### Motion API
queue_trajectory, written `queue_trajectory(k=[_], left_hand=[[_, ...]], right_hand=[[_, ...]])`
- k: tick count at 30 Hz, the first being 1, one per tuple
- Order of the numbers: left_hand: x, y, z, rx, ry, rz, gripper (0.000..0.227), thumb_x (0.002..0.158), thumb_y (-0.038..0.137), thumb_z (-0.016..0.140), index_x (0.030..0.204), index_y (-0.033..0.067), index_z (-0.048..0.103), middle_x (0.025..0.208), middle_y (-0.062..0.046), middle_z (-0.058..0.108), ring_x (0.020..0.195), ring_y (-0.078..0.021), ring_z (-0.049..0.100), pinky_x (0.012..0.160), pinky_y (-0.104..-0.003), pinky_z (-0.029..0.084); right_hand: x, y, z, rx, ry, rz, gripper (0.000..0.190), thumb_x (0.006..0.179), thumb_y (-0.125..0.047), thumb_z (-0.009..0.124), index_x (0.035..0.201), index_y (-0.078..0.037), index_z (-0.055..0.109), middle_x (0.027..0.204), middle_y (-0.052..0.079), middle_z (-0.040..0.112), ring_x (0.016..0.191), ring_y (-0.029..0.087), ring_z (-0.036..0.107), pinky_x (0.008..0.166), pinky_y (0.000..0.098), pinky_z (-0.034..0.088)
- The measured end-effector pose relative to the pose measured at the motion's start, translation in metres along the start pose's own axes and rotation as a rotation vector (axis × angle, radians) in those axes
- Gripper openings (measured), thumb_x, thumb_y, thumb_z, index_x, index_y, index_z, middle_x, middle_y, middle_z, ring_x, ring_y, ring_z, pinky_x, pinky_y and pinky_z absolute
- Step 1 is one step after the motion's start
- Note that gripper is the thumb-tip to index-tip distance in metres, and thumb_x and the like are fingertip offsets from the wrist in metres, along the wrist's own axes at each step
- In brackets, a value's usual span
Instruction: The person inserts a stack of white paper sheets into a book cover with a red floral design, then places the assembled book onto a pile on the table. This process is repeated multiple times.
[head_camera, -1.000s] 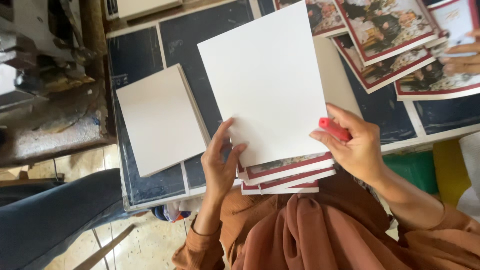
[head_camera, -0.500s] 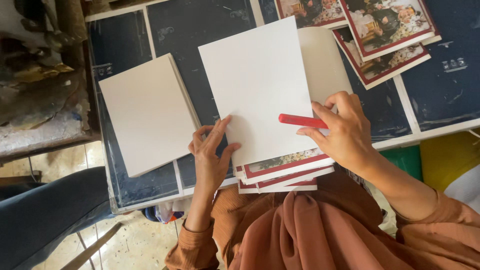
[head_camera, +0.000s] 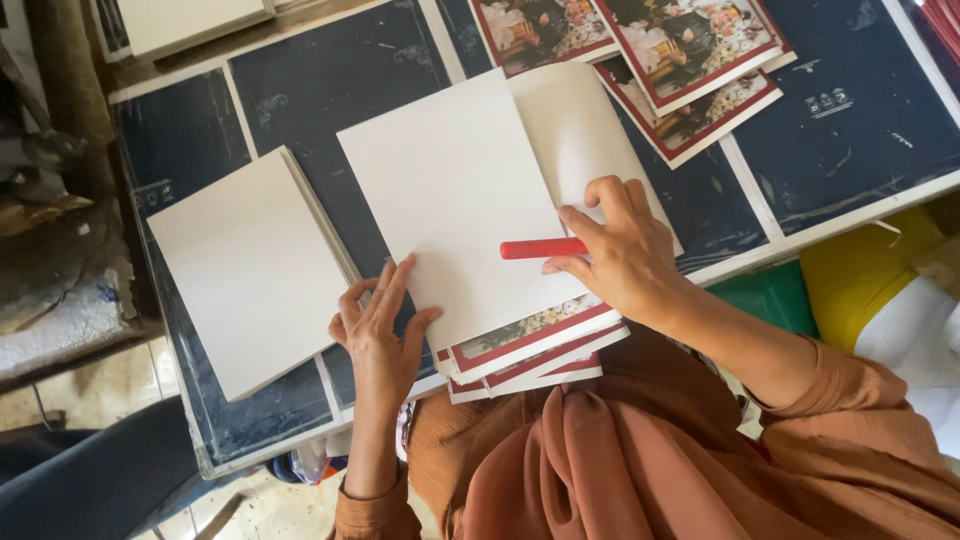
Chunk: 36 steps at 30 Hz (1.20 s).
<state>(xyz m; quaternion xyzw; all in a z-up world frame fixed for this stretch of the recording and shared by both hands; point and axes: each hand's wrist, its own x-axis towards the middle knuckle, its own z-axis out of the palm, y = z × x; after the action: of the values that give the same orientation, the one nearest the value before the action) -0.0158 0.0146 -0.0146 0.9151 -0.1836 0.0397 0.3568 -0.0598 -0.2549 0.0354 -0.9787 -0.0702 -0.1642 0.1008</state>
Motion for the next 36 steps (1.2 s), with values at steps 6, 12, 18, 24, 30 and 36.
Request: queue_trajectory(k=[6, 12, 18, 24, 30, 36], left_hand=[[0.021, 0.040, -0.014, 0.271, -0.052, 0.075, 0.062, 0.066, 0.017, 0.078, 0.124, 0.0216, 0.058, 0.152, -0.010, 0.024, 0.122, -0.0406, 0.030, 0.091, -0.059, 0.023], [0.053, 0.057, 0.023, 0.334, -0.262, 0.347, 0.078, 0.072, 0.057, 0.064, 0.141, 0.0288, 0.038, 0.153, -0.012, 0.019, 0.137, -0.0416, 0.017, 0.102, -0.064, 0.020], [0.037, 0.058, 0.046, 0.249, -0.461, 0.418, 0.075, 0.085, 0.061, 0.047, 0.146, 0.0268, 0.022, 0.155, -0.006, 0.011, 0.140, -0.0422, 0.003, 0.101, -0.071, 0.011], [0.042, 0.049, 0.041, 0.035, -0.396, 0.302, 0.071, 0.072, 0.056, 0.066, 0.136, 0.0335, 0.046, 0.150, 0.000, 0.033, 0.140, -0.0384, 0.016, 0.100, -0.075, 0.010], [0.045, 0.046, -0.030, -0.896, -0.120, 0.150, 0.068, 0.100, 0.046, 0.035, 0.150, 0.0097, 0.008, 0.156, -0.017, 0.010, 0.139, -0.0458, 0.020, 0.106, -0.066, 0.017], [0.023, 0.025, -0.030, 0.082, -0.170, 0.265, 0.105, 0.058, 0.056, 0.076, 0.148, 0.0237, 0.030, 0.156, -0.012, 0.015, 0.142, -0.0405, 0.001, 0.098, -0.075, 0.000]], right_hand=[[-0.030, 0.002, -0.013, 0.089, 0.287, -0.116, 0.057, 0.065, -0.017, 0.085, 0.113, 0.000, 0.060, 0.090, 0.016, 0.046, 0.078, 0.031, 0.053, 0.063, 0.0372, 0.052], [-0.112, 0.029, -0.012, 0.932, -0.136, 0.181, 0.006, 0.067, -0.015, 0.077, 0.070, -0.010, 0.074, 0.055, 0.002, 0.063, 0.046, 0.018, 0.060, 0.048, 0.0289, 0.050], [-0.149, 0.052, 0.016, 1.186, -0.100, 0.705, 0.077, 0.077, -0.006, 0.062, 0.146, 0.000, 0.030, 0.083, 0.006, 0.051, 0.054, 0.007, 0.045, 0.069, 0.0232, 0.040], [-0.125, 0.054, 0.057, 0.748, 0.213, -0.029, 0.087, 0.054, -0.021, 0.085, 0.131, -0.006, 0.049, 0.086, 0.010, 0.049, 0.053, 0.017, 0.047, 0.045, 0.0300, 0.043], [-0.052, -0.007, -0.005, 0.283, 0.082, -0.305, 0.058, 0.071, -0.060, 0.064, 0.112, -0.019, 0.067, 0.108, 0.010, 0.057, 0.079, 0.023, 0.057, 0.062, 0.0321, 0.051], [-0.050, -0.007, -0.002, 0.166, 0.029, -0.362, 0.058, 0.075, -0.061, 0.059, 0.108, -0.014, 0.067, 0.106, 0.009, 0.058, 0.083, 0.024, 0.056, 0.057, 0.0308, 0.050]])
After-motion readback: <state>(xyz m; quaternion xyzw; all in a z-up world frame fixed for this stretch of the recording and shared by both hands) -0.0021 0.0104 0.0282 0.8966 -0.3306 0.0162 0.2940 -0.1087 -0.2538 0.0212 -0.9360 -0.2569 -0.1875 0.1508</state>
